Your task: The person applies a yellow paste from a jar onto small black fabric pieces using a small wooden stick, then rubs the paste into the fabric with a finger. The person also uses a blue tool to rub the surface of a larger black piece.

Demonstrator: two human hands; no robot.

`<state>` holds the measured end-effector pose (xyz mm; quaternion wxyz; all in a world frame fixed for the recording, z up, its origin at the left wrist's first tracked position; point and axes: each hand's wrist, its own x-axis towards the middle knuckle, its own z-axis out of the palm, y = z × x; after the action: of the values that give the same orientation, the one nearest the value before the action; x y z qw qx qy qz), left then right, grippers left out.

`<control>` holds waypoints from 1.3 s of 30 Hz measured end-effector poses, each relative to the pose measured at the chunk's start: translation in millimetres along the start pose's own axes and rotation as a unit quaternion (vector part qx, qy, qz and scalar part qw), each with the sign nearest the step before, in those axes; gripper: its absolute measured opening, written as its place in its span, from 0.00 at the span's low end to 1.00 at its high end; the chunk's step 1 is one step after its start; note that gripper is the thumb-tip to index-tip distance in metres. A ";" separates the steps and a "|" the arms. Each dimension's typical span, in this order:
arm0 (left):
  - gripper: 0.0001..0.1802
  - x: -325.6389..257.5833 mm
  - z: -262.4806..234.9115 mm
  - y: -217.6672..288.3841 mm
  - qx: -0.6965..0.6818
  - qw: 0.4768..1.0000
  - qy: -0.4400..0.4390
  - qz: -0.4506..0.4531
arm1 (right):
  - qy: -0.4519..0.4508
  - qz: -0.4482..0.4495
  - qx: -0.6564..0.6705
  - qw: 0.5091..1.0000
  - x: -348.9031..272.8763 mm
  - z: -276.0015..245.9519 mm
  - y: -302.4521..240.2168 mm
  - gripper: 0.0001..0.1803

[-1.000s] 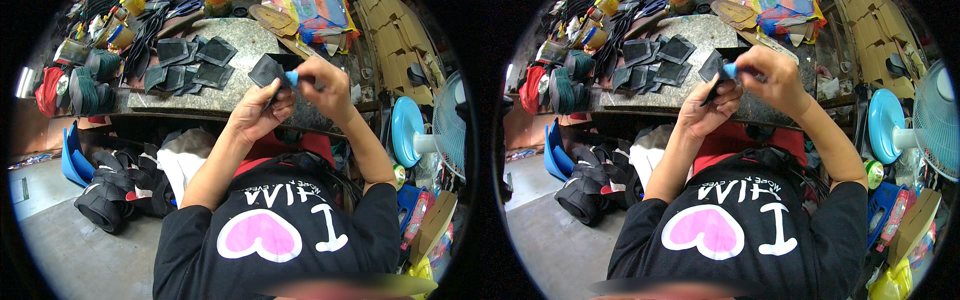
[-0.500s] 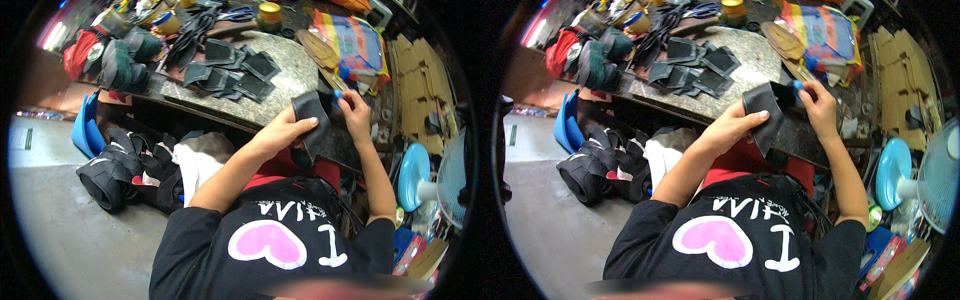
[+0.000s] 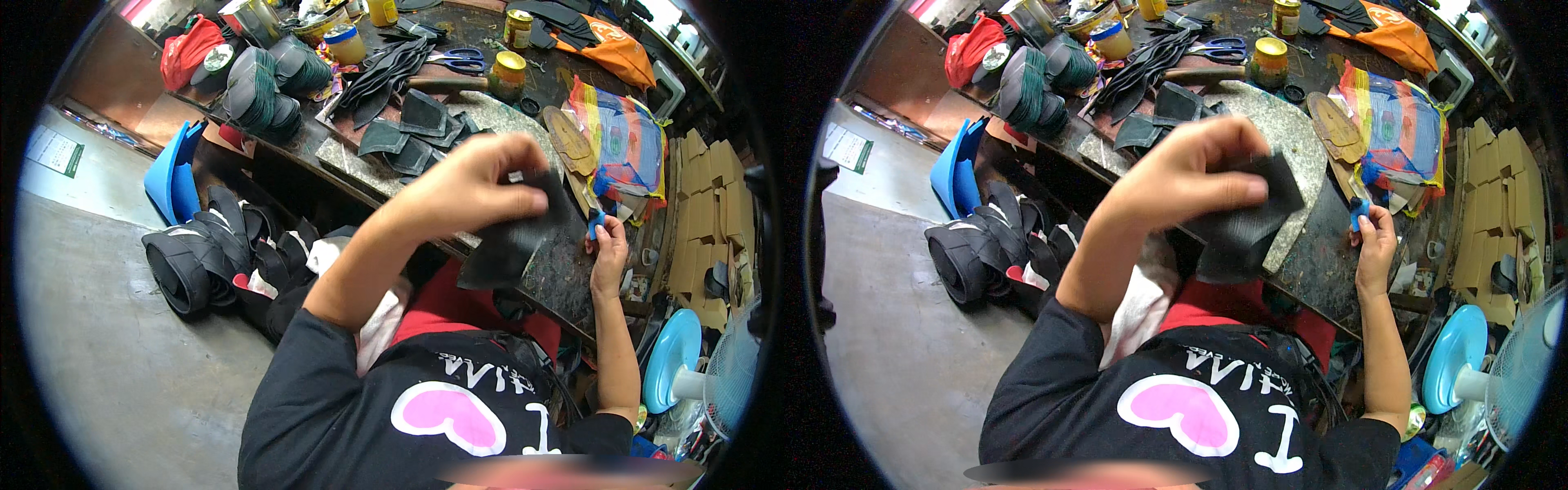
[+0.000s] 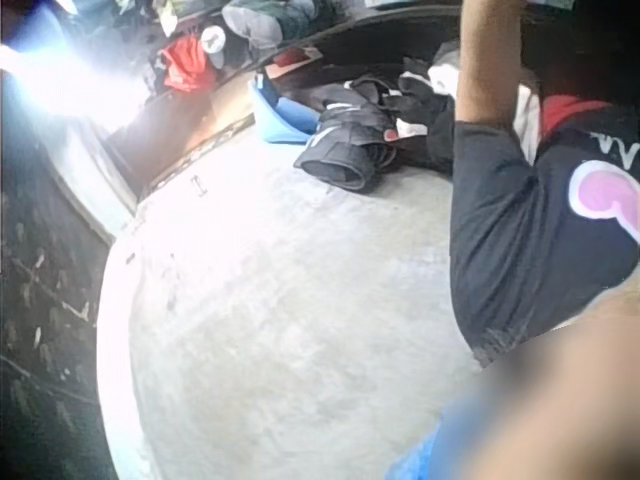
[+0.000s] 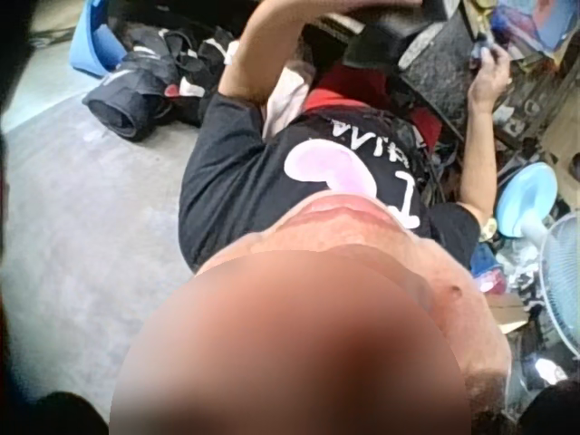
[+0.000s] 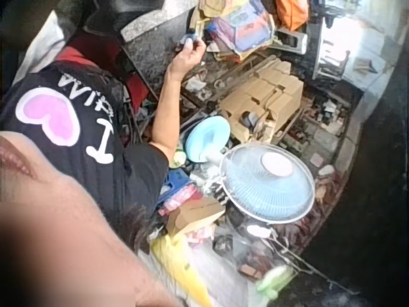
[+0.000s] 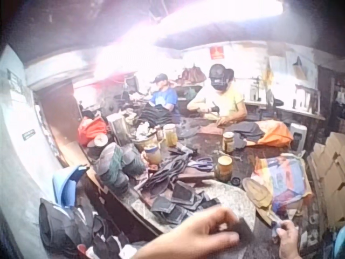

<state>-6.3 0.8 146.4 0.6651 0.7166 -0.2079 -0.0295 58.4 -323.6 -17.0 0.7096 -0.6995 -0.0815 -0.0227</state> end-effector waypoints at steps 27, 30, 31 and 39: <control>0.16 62.6 -225.9 -84.7 0.550 0.755 0.335 -0.124 | -0.017 0.006 -0.012 1.000 -0.1 0.7 -2.9 0.08; 0.18 76.3 -268.3 -106.2 0.607 0.718 0.265 -0.213 | -0.018 0.012 -0.009 1.000 0.2 1.5 -3.7 0.07; 0.17 76.2 -274.3 -116.3 0.611 0.719 0.237 -0.230 | -0.018 0.019 0.000 1.000 0.6 1.8 -4.0 0.07; 0.16 80.6 -262.2 -78.5 0.684 0.613 0.364 -0.152 | -0.023 0.008 -0.003 1.000 2.2 -2.0 0.8 0.07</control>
<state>171.1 222.6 119.3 -0.0112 0.9370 0.2035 0.2836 60.9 -325.5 -17.5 0.7058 -0.7024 -0.0921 -0.0010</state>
